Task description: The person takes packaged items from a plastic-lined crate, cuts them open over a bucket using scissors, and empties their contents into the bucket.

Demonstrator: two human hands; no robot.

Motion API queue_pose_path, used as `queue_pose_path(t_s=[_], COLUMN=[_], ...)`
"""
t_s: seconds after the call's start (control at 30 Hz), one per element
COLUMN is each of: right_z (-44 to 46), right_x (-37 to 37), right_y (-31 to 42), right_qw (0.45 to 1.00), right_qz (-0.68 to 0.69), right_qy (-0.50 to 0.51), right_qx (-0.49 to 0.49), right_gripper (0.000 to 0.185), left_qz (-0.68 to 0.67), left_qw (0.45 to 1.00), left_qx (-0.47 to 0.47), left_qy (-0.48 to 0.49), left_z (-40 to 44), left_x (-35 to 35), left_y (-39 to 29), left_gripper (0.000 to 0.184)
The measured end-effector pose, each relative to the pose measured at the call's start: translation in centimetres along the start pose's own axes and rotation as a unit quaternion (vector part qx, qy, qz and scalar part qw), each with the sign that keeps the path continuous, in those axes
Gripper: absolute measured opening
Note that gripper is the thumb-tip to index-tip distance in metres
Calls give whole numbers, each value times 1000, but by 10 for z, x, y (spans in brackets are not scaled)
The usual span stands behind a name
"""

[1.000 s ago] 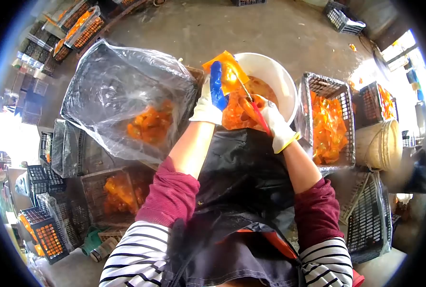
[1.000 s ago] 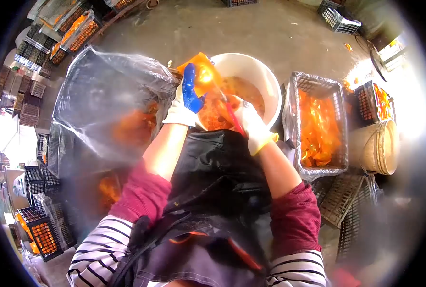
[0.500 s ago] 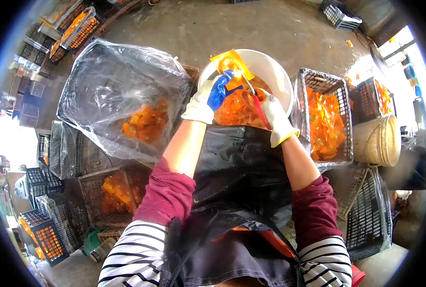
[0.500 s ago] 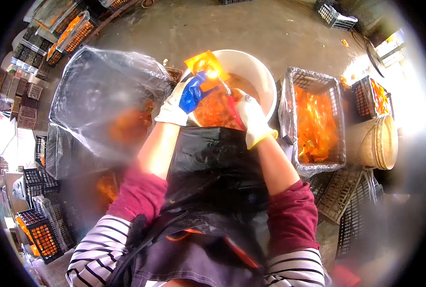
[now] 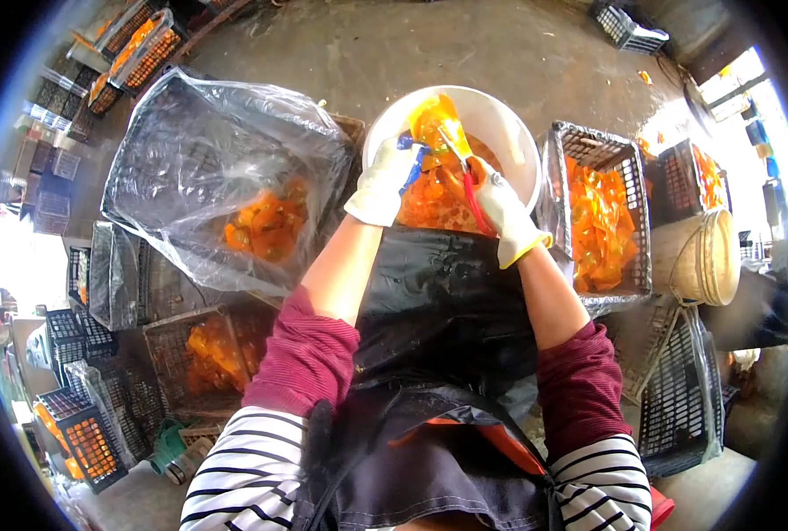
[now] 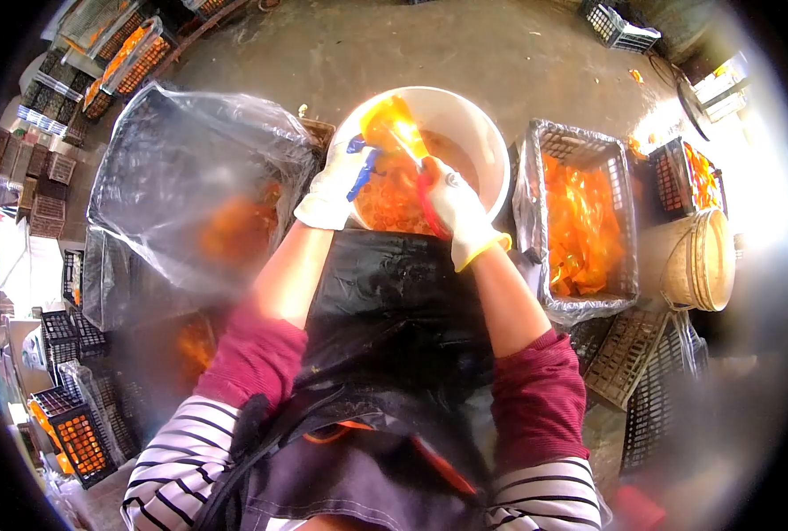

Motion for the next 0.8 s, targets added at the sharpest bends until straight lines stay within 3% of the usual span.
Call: queue_pose_path(t_s=[0.03,0.13,0.23,0.33,0.43,0.53,0.57,0.63,0.67,0.73,0.8], right_z=[1,-4,-6,-3,6,-5,-7,-8,-5,0,-3], right_x=[0,-2,-2,0,5,-5,-7,-8,-6,0,-5], right_y=[-1,-2,5,-9,-50,1,7,11,5,-4,9], right_qw=[998,996,997,981,998,993,981,932,940,954,992], right_qz=[-61,57,45,-164,39,75,163,333,320,293,119], right_qy=[10,51,30,-29,20,72,51,9,6,-5,12], right_qx=[1,52,58,-96,-35,60,90,144,114,57,-27], right_gripper=[28,27,24,22,24,26,27,29,28,27,27], left_qz=[50,8,113,235,291,-38,-212,-213,-212,-175,-99], left_qw=[998,999,988,967,947,999,973,960,950,972,990], left_qx=[18,-33,46,73,43,27,-79,-119,-139,-78,-57], left_qy=[-19,-28,-95,-67,-126,-18,53,139,182,137,77], left_z=[-2,5,6,5,-19,-11,-15,-8,-8,-6,6], left_x=[1,-7,-11,-11,-8,-7,-5,1,4,-3,-6], left_y=[1,11,10,10,-22,-14,-12,-6,-6,-2,9], left_gripper=[28,25,23,26,26,27,30,33,34,30,27])
Point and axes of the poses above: each hand's wrist, its own z-axis towards the middle knuckle, its own x-axis out of the palm, y = z × x, the point moved 3 cm from there along z, towards the middle knuckle, and after that the axes turned 12 degrees about -x, right-handed, at the moved point
